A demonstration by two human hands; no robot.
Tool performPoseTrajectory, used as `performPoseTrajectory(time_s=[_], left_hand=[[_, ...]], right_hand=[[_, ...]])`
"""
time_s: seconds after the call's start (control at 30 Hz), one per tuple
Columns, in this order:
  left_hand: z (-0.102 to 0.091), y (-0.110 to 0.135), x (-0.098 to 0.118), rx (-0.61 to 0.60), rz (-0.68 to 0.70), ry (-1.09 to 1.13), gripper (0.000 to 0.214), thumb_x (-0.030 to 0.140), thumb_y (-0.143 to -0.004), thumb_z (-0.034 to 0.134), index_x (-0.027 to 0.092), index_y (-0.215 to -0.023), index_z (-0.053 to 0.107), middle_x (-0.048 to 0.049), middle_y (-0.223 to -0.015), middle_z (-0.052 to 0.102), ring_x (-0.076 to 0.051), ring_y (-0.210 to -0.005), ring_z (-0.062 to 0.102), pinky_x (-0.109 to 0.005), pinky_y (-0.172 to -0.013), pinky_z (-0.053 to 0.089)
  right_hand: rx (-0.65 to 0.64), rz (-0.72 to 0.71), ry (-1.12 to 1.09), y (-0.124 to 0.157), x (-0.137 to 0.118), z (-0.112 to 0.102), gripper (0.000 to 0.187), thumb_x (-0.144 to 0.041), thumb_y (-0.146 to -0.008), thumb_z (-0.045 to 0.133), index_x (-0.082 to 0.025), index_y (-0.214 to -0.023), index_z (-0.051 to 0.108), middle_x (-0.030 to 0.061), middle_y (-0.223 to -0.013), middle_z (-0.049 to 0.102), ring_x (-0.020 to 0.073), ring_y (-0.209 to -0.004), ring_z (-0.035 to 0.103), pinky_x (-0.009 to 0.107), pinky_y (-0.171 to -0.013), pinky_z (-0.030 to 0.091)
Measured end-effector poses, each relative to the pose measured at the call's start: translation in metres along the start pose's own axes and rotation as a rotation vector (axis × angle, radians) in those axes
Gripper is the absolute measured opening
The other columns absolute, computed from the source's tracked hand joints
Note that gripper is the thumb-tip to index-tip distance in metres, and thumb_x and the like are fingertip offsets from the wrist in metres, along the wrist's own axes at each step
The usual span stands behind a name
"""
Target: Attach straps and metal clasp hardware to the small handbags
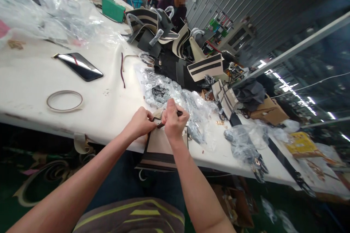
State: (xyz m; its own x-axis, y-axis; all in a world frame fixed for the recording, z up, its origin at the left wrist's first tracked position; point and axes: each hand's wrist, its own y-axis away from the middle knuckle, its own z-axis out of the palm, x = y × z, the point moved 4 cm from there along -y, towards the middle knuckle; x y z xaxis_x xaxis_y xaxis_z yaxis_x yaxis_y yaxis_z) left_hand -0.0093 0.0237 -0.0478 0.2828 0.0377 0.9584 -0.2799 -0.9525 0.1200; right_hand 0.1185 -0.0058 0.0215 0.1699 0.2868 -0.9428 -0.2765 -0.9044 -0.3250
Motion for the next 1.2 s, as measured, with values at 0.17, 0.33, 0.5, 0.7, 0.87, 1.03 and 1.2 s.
performPoseTrajectory(time_s=[0.17,0.33,0.5,0.7,0.87,1.03,1.2], left_hand=[[0.001,0.002,-0.003,-0.04,-0.042,0.1,0.022,0.035,-0.062,0.074,0.02,-0.057,0.059,0.0029,-0.053,0.045,-0.015,-0.059,0.041,-0.031,-0.057,0.023],[0.003,0.001,-0.005,-0.003,-0.096,0.019,0.016,0.031,-0.063,0.074,0.018,-0.061,0.066,0.0011,-0.052,0.051,-0.016,-0.056,0.044,-0.033,-0.057,0.021],[0.006,-0.001,-0.006,0.032,-0.102,-0.044,0.012,0.027,-0.064,0.076,0.018,-0.061,0.067,0.0014,-0.05,0.051,-0.016,-0.056,0.047,-0.033,-0.057,0.024],[0.007,-0.001,-0.004,0.026,-0.111,-0.027,0.015,0.022,-0.062,0.071,0.02,-0.054,0.058,0.0029,-0.048,0.042,-0.016,-0.054,0.044,-0.033,-0.055,0.022],[0.004,0.003,0.0,-0.037,-0.118,0.032,0.004,0.021,-0.06,0.066,0.02,-0.061,0.062,0.0035,-0.051,0.046,-0.015,-0.054,0.041,-0.031,-0.052,0.023],[0.005,0.005,0.001,0.003,-0.146,0.025,0.011,0.021,-0.061,0.067,0.018,-0.071,0.07,0.001,-0.054,0.056,-0.017,-0.055,0.047,-0.03,-0.052,0.028],[0.006,0.005,0.003,-0.002,-0.174,0.025,0.006,0.018,-0.063,0.068,0.018,-0.069,0.068,0.0019,-0.05,0.054,-0.016,-0.051,0.045,-0.031,-0.052,0.024]], right_hand=[[-0.022,0.107,-0.088,-0.019,0.001,-0.001,0.067,-0.069,-0.101,0.071,-0.026,-0.059,0.041,-0.0062,-0.05,0.039,0.0101,-0.042,0.036,0.028,-0.041,0.028],[0.063,0.348,-0.23,-0.068,0.015,0.003,0.073,-0.074,-0.094,0.075,-0.028,-0.061,0.029,-0.0111,-0.047,0.028,0.0072,-0.037,0.025,0.025,-0.034,0.019],[0.002,0.434,-0.174,-0.079,0.029,0.019,0.074,-0.075,-0.088,0.081,-0.028,-0.06,0.032,-0.0113,-0.045,0.03,0.0064,-0.035,0.026,0.025,-0.033,0.018],[0.055,0.126,0.005,-0.018,0.013,0.007,0.065,-0.071,-0.098,0.072,-0.028,-0.061,0.04,-0.0043,-0.049,0.045,0.0124,-0.043,0.044,0.029,-0.04,0.029],[0.098,0.016,-0.006,0.005,-0.003,-0.009,0.065,-0.072,-0.099,0.07,-0.028,-0.059,0.044,-0.0022,-0.052,0.048,0.014,-0.046,0.047,0.031,-0.045,0.035],[0.13,0.107,-0.13,-0.01,-0.005,-0.014,0.066,-0.074,-0.1,0.069,-0.028,-0.061,0.041,-0.0052,-0.049,0.041,0.0118,-0.042,0.039,0.03,-0.042,0.029],[0.073,0.125,-0.043,-0.004,-0.002,-0.01,0.067,-0.075,-0.1,0.068,-0.028,-0.06,0.043,-0.0033,-0.05,0.043,0.0138,-0.044,0.046,0.031,-0.042,0.032]])
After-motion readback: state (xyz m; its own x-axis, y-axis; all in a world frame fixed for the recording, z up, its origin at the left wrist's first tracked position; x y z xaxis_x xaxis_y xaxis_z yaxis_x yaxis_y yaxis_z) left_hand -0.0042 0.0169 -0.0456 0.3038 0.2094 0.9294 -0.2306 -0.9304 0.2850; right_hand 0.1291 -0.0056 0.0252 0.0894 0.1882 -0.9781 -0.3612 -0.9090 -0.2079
